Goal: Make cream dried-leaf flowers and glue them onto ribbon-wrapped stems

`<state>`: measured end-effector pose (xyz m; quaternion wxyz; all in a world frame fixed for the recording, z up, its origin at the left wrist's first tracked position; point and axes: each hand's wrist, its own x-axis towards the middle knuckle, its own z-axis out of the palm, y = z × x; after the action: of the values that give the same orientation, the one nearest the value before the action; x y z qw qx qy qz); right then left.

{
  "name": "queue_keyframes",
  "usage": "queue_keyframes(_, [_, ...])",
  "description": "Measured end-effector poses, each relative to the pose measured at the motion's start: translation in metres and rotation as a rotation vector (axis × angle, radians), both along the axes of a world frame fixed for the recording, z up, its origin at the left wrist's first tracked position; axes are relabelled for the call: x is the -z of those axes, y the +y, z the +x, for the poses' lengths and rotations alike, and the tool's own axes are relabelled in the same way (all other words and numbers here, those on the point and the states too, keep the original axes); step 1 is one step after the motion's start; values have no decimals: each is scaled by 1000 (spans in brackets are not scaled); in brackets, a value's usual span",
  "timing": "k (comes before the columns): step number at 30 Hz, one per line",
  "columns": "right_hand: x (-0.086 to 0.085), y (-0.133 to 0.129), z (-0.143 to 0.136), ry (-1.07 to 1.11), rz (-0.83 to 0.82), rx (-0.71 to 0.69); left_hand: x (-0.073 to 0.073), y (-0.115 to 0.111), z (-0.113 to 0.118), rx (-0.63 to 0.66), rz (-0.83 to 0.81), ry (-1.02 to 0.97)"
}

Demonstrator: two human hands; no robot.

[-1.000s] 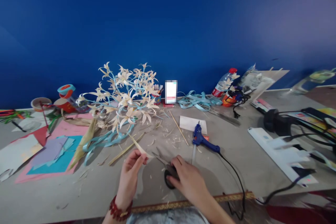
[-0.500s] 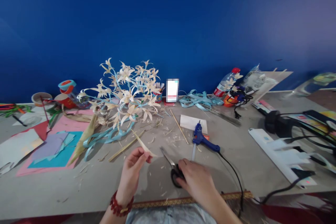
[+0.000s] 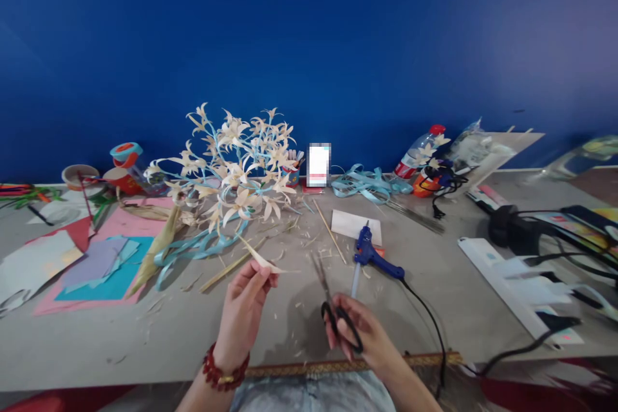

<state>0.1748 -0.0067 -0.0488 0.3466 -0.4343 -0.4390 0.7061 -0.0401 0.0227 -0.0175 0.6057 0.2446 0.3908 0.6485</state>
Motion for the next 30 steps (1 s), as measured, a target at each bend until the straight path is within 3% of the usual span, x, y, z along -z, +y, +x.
queue_keyframes(4, [-5, -4, -18, 62, 27, -66, -4, -1, 12, -35, -7, 81])
queue_keyframes(10, [-8, 3, -27, 26, 136, -98, -6, -6, 24, 78, 21, 237])
queue_keyframes(30, [-10, 4, -23, 15, 66, -87, -9, -6, 18, 181, 78, 487])
